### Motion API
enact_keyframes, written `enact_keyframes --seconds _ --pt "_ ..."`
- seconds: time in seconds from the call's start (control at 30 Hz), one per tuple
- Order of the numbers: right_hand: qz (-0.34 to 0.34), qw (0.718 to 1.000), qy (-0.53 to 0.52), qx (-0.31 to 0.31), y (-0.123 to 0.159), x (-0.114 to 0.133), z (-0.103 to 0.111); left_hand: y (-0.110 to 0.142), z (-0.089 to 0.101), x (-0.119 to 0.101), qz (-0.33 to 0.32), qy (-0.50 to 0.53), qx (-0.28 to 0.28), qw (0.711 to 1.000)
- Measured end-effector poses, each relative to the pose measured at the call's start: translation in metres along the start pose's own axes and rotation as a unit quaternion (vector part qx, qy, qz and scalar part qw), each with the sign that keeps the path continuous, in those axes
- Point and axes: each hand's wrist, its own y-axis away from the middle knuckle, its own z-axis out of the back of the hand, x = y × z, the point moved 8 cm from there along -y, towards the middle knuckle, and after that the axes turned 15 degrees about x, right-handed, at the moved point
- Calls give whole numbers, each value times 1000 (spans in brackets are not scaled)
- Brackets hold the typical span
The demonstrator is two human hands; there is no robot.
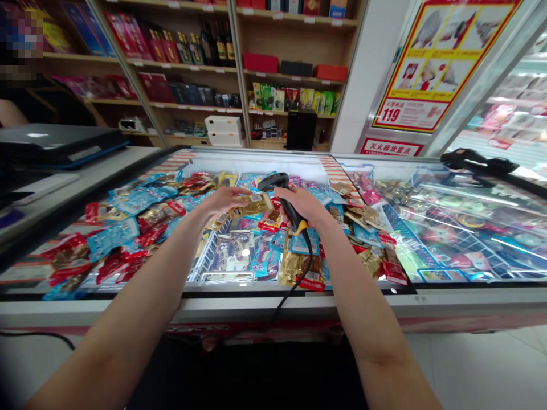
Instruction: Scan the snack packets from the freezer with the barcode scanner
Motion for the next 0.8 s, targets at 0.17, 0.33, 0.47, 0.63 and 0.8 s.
enact_keyframes --seconds 0.17,0.33,0.47,0.63,0.8 --pt "-8 1000 9 -16 2 2 0 0 9 2 4 10 -44 999" --pt "-9 1000 12 -21 3 5 -3 5 24 0 -8 25 -129 991" --pt "8 1000 -10 -27 -3 0 -3 3 25 4 -27 64 -158 985" --pt "10 999 -37 -13 -12 -9 -5 -7 22 17 -32 85 -162 983" --pt "-1 998 -51 -24 -14 -11 -4 -16 20 27 -47 95 -153 983"
